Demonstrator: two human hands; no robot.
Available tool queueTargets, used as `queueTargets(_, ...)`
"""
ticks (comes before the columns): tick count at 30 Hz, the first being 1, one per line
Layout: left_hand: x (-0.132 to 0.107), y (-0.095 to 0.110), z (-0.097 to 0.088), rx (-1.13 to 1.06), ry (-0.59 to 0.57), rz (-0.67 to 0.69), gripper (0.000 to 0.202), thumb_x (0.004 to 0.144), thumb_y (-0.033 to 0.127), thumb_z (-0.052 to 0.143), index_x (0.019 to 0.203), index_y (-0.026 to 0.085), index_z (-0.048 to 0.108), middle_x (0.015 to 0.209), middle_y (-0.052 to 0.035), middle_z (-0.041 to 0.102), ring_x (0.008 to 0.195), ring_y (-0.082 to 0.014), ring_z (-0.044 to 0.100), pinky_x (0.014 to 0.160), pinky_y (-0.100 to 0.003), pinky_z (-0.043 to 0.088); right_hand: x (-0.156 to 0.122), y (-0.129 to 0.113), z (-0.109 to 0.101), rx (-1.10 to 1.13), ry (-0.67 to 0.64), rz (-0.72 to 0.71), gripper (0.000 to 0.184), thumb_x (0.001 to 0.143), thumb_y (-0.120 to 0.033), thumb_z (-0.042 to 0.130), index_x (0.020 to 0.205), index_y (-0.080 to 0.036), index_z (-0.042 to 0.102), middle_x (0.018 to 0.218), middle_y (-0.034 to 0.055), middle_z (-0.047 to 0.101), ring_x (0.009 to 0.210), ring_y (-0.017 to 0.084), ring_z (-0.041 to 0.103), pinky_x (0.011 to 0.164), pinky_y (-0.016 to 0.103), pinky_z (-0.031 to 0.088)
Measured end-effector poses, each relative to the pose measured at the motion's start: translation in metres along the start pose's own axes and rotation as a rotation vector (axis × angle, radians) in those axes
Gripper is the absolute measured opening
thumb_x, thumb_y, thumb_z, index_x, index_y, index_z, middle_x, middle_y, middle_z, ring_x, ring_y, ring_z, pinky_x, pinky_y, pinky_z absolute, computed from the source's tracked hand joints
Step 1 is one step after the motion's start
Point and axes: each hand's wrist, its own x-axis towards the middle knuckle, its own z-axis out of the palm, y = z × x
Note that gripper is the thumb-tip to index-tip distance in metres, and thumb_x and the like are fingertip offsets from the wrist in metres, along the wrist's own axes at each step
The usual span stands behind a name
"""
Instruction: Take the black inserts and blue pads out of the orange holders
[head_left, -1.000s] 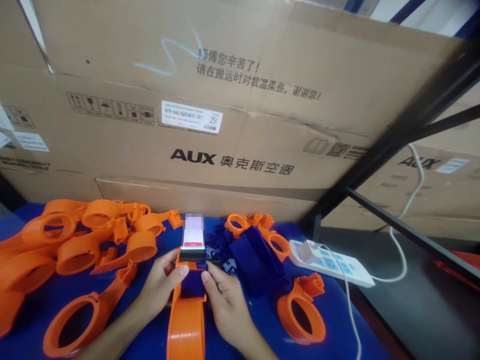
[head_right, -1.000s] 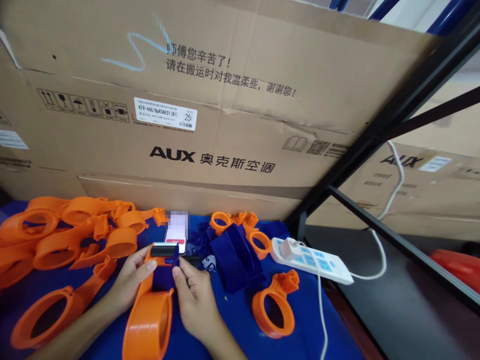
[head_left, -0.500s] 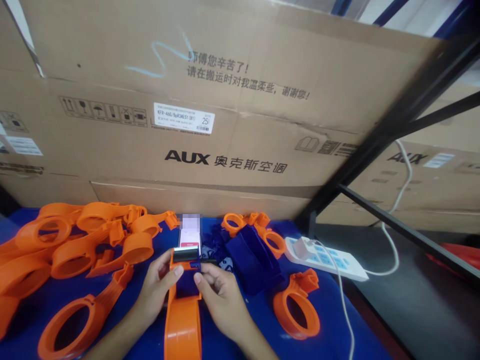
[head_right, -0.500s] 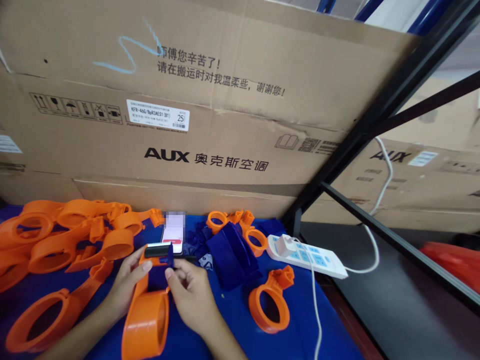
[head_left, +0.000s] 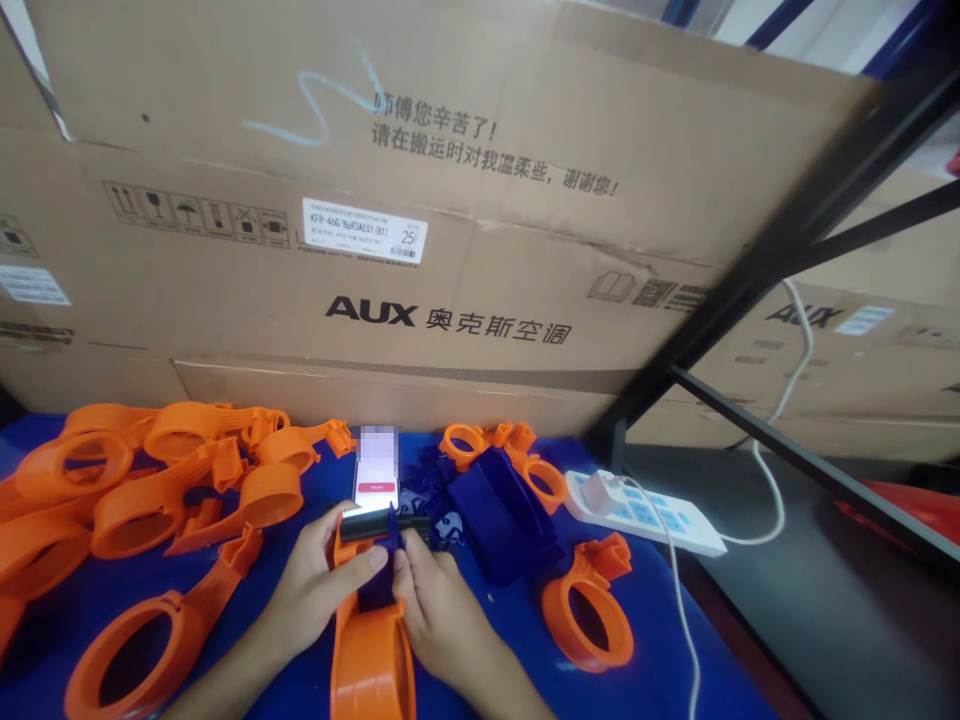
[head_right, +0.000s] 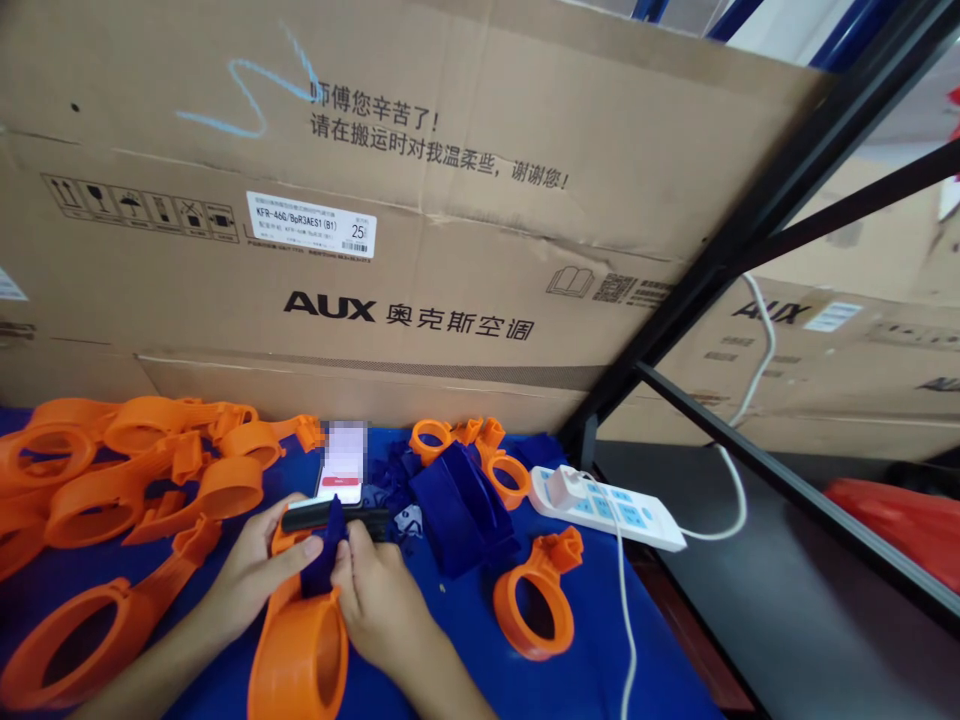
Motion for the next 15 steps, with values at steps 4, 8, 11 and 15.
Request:
queueTargets(4,0.001,-0.005,-0.004,-0.011,-0.004,0.0,0.024,0.087,0.032,0.079,0.108,0.022,0.074,0.099,-0.0038,0.075,0.094,-0.0216,0.069,0.087,-0.028,0.055,-0.002,-0.003,0.002,0.071,0.004,0.001,0.024,0.111,-0.031,0.031,0.107,-0.023,0.053,0.079,0.001,0.063,0.062,0.016,0.057,0.06,0.026,0.038)
queueTargets(8,-0.001,-0.005,-0.004,-0.031,0.01,0.013,0.024,0.087,0.032,0.079,0.109,0.023,0.075,0.1,-0.0036,0.076,0.096,-0.0219,0.07,0.089,-0.028,0.055,0.001,-0.007,0.001,0.125,0.007,0.016,0.027,0.111,-0.035,0.032,0.105,-0.023,0.056,0.084,0.0018,0.064,0.07,0.016,0.06,0.065,0.026,0.041)
queueTargets(11,-0.002,-0.008,-0.004,-0.062,0.051,0.0,0.025,0.084,0.032,0.082,0.107,0.024,0.076,0.098,-0.0024,0.076,0.093,-0.0201,0.07,0.087,-0.026,0.055,0.003,-0.007,-0.002,0.17,0.005,0.023,0.028,0.11,-0.039,0.037,0.1,-0.022,0.057,0.084,0.0008,0.062,0.073,0.016,0.058,0.067,0.025,0.041)
queueTargets(15,-0.002,-0.017,-0.005,-0.178,0.151,-0.09,0.032,0.078,0.037,0.087,0.105,0.022,0.077,0.101,-0.0046,0.078,0.093,-0.0213,0.07,0.087,-0.026,0.055,0.003,-0.004,-0.007,0.3,-0.055,0.046,0.035,0.107,-0.051,0.044,0.093,-0.021,0.056,0.074,-0.0036,0.052,0.066,0.013,0.047,0.062,0.024,0.037)
